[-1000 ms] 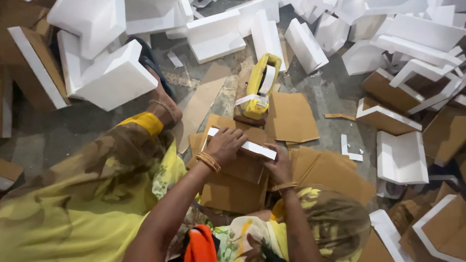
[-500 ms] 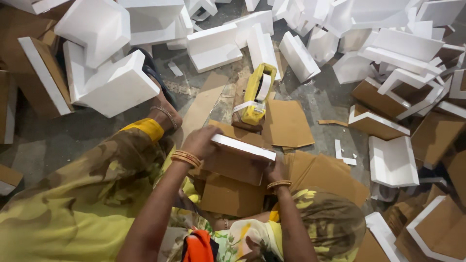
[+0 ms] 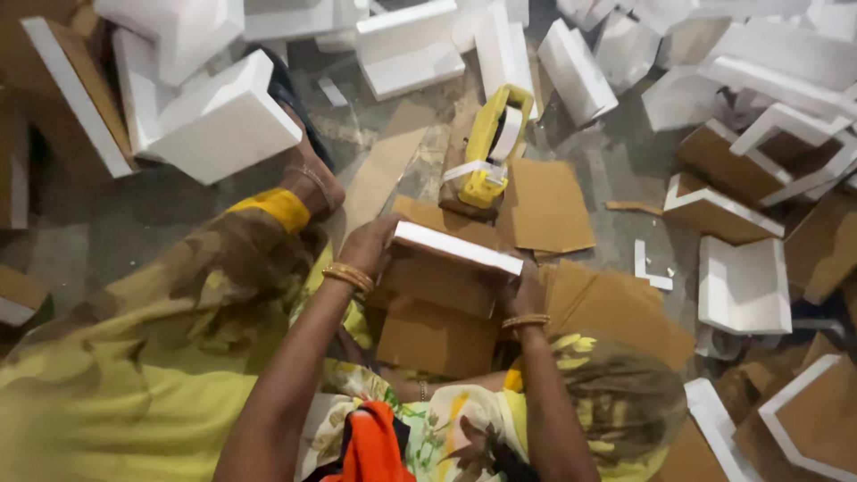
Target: The person sits on the floor and assembles small cardboard boxes by folding the flaps and securing them with tape from a handheld dispenser. They repeatedly pick up white foam inserts, place them inside the boxes, and close the lids.
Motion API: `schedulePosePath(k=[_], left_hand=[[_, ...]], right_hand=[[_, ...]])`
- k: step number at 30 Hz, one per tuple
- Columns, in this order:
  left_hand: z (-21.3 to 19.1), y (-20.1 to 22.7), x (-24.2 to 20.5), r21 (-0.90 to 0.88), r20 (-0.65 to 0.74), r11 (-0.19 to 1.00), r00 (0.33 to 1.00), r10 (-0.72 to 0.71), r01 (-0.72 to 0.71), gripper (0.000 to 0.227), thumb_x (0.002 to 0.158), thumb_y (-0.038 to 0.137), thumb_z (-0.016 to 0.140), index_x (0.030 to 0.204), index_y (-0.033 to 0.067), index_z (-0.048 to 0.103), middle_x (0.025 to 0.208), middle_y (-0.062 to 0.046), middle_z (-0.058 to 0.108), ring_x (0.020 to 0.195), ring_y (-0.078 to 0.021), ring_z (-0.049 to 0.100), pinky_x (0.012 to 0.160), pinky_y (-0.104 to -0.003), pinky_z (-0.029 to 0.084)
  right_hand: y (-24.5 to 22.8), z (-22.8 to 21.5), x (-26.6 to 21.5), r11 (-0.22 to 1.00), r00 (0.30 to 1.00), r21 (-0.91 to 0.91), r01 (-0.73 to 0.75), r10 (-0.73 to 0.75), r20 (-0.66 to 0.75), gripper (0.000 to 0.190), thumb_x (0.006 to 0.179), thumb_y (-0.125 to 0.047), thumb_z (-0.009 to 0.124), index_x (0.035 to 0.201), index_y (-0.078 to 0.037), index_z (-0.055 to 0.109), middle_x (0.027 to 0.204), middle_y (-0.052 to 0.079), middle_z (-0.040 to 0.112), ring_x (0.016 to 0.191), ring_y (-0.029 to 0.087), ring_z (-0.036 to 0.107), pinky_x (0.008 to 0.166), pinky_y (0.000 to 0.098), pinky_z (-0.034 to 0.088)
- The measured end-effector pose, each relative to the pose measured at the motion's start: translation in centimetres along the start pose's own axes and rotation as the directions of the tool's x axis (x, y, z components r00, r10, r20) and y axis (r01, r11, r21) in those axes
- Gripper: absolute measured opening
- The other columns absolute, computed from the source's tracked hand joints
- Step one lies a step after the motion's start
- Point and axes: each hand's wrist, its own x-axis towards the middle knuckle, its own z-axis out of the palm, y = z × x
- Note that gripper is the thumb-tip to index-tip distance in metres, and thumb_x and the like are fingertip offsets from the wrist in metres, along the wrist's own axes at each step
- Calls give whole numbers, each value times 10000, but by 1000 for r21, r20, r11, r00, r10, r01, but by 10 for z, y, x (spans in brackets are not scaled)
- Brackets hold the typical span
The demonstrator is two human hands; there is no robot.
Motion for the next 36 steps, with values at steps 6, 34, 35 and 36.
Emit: schedulePosePath(k=[6, 34, 35, 36], left_hand=[[-2, -1, 14, 8, -35, 994, 994, 106, -106, 437, 819, 12, 706, 1226, 141, 618, 1142, -182, 707, 1117, -423, 644, 916, -491, 521], [85, 23, 71, 44, 61, 983, 983, 173, -176, 620, 685, 61, 768, 1274, 137, 589, 1140, -153, 689, 1076, -403, 643, 888, -500, 511], [85, 20, 72, 63, 95, 985, 983, 155, -161, 613, 687, 68, 769, 1271, 134, 591, 1143, -151, 687, 1081, -403, 640, 887, -501, 510], [87, 18, 72, 39, 66, 984, 983, 169, -172, 618, 702, 77, 763, 1292, 137, 591, 1165, -156, 684, 1094, -400, 641, 907, -491, 513]], right_hand=[[4, -12, 41, 960, 934, 258, -113, 14, 356, 420, 833, -40, 580, 1244, 1, 654, 1126, 207, 704, 1046, 392, 640, 867, 448, 539], [-166, -38, 59, 382, 780, 680, -626, 284, 558, 262, 960, -121, 704, 1193, -14, 650, 964, 29, 709, 860, 99, 683, 736, 253, 582], [-162, -28, 58, 366, 769, 677, -639, 296, 566, 275, 955, -121, 714, 1202, -18, 650, 961, 38, 717, 849, 104, 679, 717, 250, 564], [-157, -21, 55, 349, 758, 673, -652, 308, 574, 288, 950, -120, 725, 1211, -22, 650, 958, 47, 726, 838, 110, 674, 698, 248, 547]])
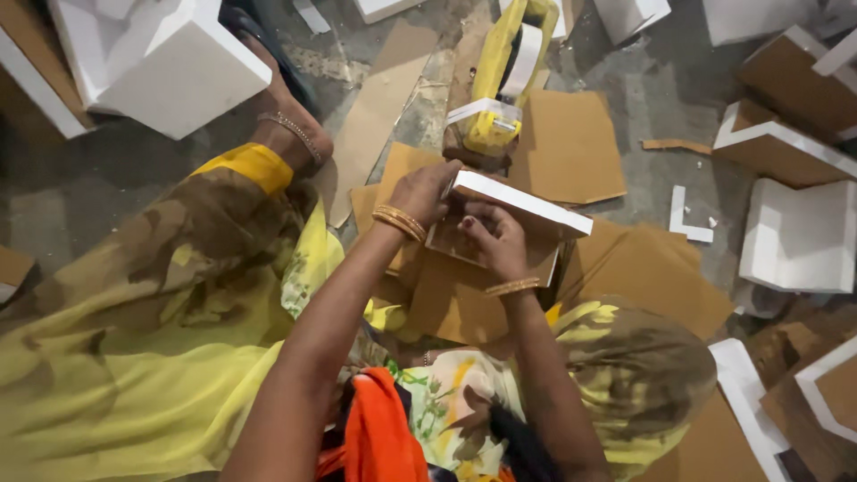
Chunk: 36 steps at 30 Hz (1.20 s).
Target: The person sits on the floor and assembles small cardboard boxes by folding the flaps and securing them with tape from a handheld dispenser. They repeatedly pick up white foam inserts, place them inside the boxes, and close the lids.
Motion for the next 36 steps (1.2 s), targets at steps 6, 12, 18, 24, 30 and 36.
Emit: schedulePosePath(k=[6, 12, 18, 24, 30, 36], left_hand=[[3, -22, 20, -317, 212, 948, 976, 48, 22, 620, 772, 169, 774, 1349, 63, 573, 1227, -198, 680, 1155, -368, 648, 967, -433, 522], [-2, 0, 18, -640, 304, 739, 953, -7, 210, 636, 815, 392, 846, 1286, 15, 646, 1195, -177, 716, 1107, -284, 705, 939, -398, 539], [-4, 26, 11, -273, 126, 946, 981, -145, 175, 551, 793, 392, 833, 1186, 58, 639, 1122, -177, 743, 1069, -337, 712, 899, -417, 554], [-14, 18, 8, -200, 27, 980, 999, 18, -12, 589, 724, 106, 758, 1285, 75, 579, 1141, -197, 697, 1088, -424, 647, 912, -464, 531], [-11, 11, 14, -195, 114, 980, 991, 64, -41, 546, 741, 147, 837, 1217, 72, 579, 1118, -194, 693, 1097, -423, 638, 914, -474, 522], [2, -1, 13, -197, -17, 974, 994, 108, -109, 713, 676, 90, 828, 1329, 61, 544, 1193, -208, 662, 1110, -424, 627, 943, -467, 511]], right_hand=[[31, -9, 18, 995, 992, -35, 93, -95, -78, 267, 930, -93, 719, 1185, -20, 692, 977, 30, 733, 854, 100, 693, 755, 258, 596], [45, -13, 21, 991, 991, -84, 109, -115, -71, 156, 979, -52, 697, 1109, 30, 722, 903, 38, 714, 754, 112, 608, 663, 271, 499], [25, -11, 18, 975, 996, -203, 89, -86, 23, 167, 983, -136, 700, 1051, 15, 718, 904, 30, 710, 742, 98, 611, 652, 260, 501], [-50, -11, -11, 510, 975, -843, 171, -212, 69, 270, 941, -233, 770, 1100, -20, 722, 957, 84, 728, 841, 178, 689, 759, 326, 541], [-97, -12, 6, 626, 853, -691, 361, -521, -26, 400, 1004, -98, 713, 1366, -23, 561, 1048, 120, 719, 952, 201, 717, 869, 333, 578], [-82, 1, 91, 948, 964, -179, 264, -258, 56, 641, 938, 56, 637, 1507, -39, 356, 1171, 152, 655, 889, 225, 739, 751, 322, 645]])
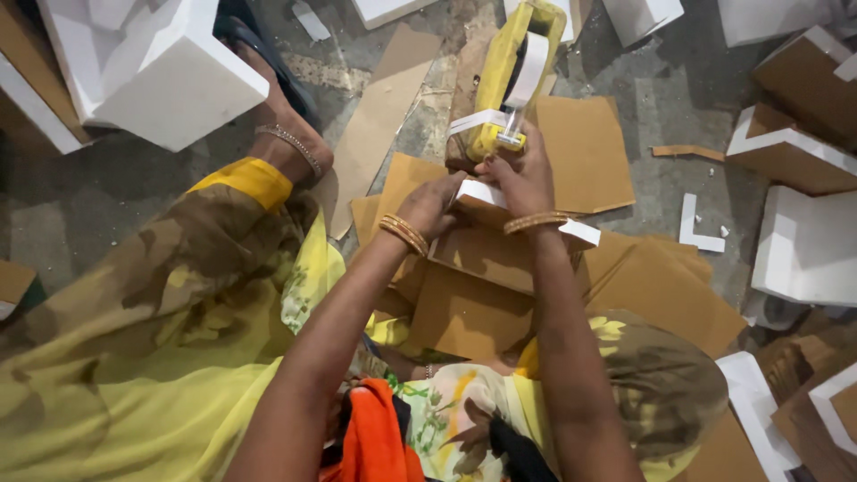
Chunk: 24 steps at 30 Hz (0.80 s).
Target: The person sits on the floor and assembles small cardboard boxes by folding the flaps and securing them with tape from a handheld dispenser. They repeatedly pick up white foam inserts, place them inside the boxes, and close the lids.
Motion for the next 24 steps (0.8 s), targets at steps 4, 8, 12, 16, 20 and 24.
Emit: schedulePosePath(k=[4, 8, 12, 16, 20, 24], left_hand=[[3, 4, -6, 82, 61, 990, 991, -121, 115, 672, 732, 96, 822, 1349, 123, 557, 1225, -172, 679, 1152, -402, 632, 959, -467, 512], [-12, 30, -17, 158, -5, 985, 997, -75, 74, 679, 701, 29, 784, 1338, 142, 577, 1211, -176, 684, 1129, -408, 632, 944, -470, 516], [-13, 47, -57, -50, -9, 999, 1000, 12, -13, 643, 742, 7, 756, 1352, 162, 620, 1191, -160, 706, 1109, -385, 662, 935, -446, 535], [-7, 44, -84, -72, -10, 997, 1000, -26, 26, 630, 746, -12, 726, 1343, 161, 625, 1201, -153, 709, 1115, -373, 674, 944, -428, 548], [-3, 35, -71, 112, -84, 991, 993, 82, -72, 688, 642, -8, 747, 1305, 53, 574, 1185, -225, 657, 1072, -429, 626, 916, -484, 509], [3, 32, -77, 68, 18, 988, 989, -144, 142, 429, 781, 62, 778, 1160, 80, 578, 1076, -179, 667, 1047, -399, 640, 874, -484, 522]], right_hand=[[14, -3, 8, 996, 996, -50, -78, 75, -45, 776, 854, 134, 654, 1532, -42, 320, 1152, 181, 673, 829, 242, 755, 674, 336, 637], [7, 4, -5, 996, 996, -48, -79, 77, -50, 882, 853, 131, 644, 1569, -94, 182, 1122, 167, 667, 811, 215, 746, 675, 327, 648], [16, -5, -48, 985, 983, 27, -172, 170, 70, 791, 910, 75, 621, 1583, -127, 258, 959, 187, 680, 800, 206, 731, 703, 302, 617], [21, -7, -66, 963, 975, -266, -33, 89, 201, 469, 954, 40, 683, 1409, -27, 591, 1081, 102, 702, 926, 163, 707, 794, 284, 593], [6, 0, -42, 930, 946, -277, -240, 288, 147, 442, 912, -7, 673, 1346, -32, 590, 948, 89, 730, 826, 137, 731, 729, 259, 587], [11, 1, -42, 884, 922, -333, -329, 377, 89, 441, 895, -23, 699, 1328, -22, 617, 951, 126, 739, 828, 149, 730, 717, 265, 575]])
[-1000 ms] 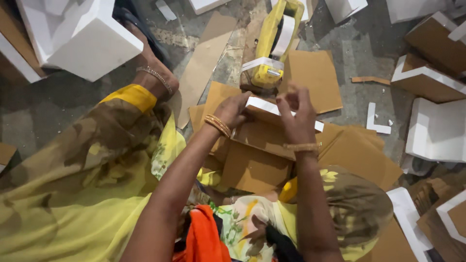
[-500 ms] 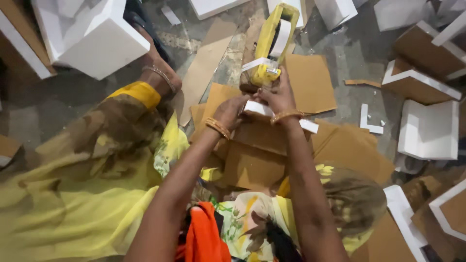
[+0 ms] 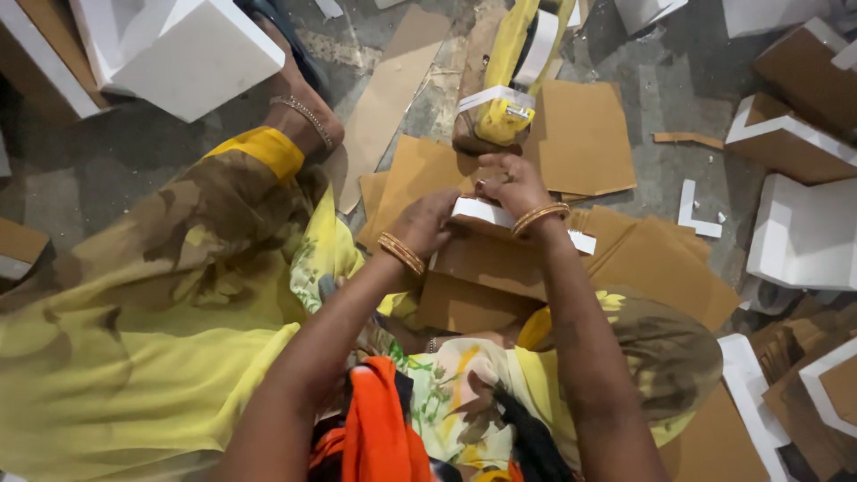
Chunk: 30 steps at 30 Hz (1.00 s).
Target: The person sits on the floor and assembles small cardboard boxes by folding the flaps and securing them with tape from a handheld dispenser. They repeatedly pick up white foam inserts, place them inside the boxes, and close the lids.
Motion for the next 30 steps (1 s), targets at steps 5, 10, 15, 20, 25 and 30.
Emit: schedulePosePath(k=[5, 10, 15, 20, 25, 30], left_hand=[[4, 9, -5, -31, -78, 991, 989, -129, 127, 454, 771, 82, 756, 1184, 99, 566, 1066, -172, 665, 1010, -389, 649, 865, -472, 529], [-15, 27, -16, -196, -99, 976, 989, -114, 93, 588, 735, 58, 761, 1282, 116, 554, 1221, -182, 620, 1156, -380, 613, 957, -444, 509], [-22, 32, -8, -310, -149, 915, 963, 222, -259, 624, 717, 125, 890, 1289, 146, 643, 1452, -136, 570, 1371, -367, 525, 1165, -455, 408], [3, 9, 23, -415, -145, 844, 940, 308, -341, 471, 711, 120, 953, 1134, 160, 749, 1518, -99, 578, 1476, -320, 493, 1289, -492, 273], [23, -17, 19, -80, -54, 983, 985, 164, -168, 569, 713, 67, 834, 1254, 171, 692, 1460, -35, 605, 1469, -332, 443, 1249, -457, 318], [22, -20, 15, 163, 14, 982, 996, 93, -94, 592, 665, 43, 775, 1242, 112, 659, 1483, -52, 548, 1471, -358, 380, 1205, -459, 331]], right_hand=[[15, -12, 14, 999, 981, -28, 35, -29, 193, 418, 849, 15, 698, 1264, -11, 659, 992, 63, 742, 876, 131, 714, 739, 257, 587], [17, -16, 26, 993, 963, -111, -43, 70, 260, 385, 825, 17, 735, 1203, -18, 671, 951, 78, 735, 829, 141, 702, 709, 277, 566], [29, -17, 26, 998, 958, -51, 22, -7, 287, 341, 844, 25, 650, 1182, 7, 687, 994, 79, 747, 865, 151, 708, 737, 282, 576], [43, -23, 36, 993, 968, -105, 51, -23, 248, 375, 870, -3, 632, 1245, 7, 659, 1074, 74, 749, 918, 145, 691, 764, 267, 563], [47, -12, 38, 993, 974, -32, 110, -102, 203, 458, 894, -68, 637, 1347, -10, 591, 1099, 66, 731, 930, 146, 689, 787, 277, 571], [23, 3, 2, 905, 905, -101, 414, -421, -61, 416, 1002, -199, 681, 1374, -26, 609, 1139, 81, 734, 1033, 155, 674, 899, 315, 555]])
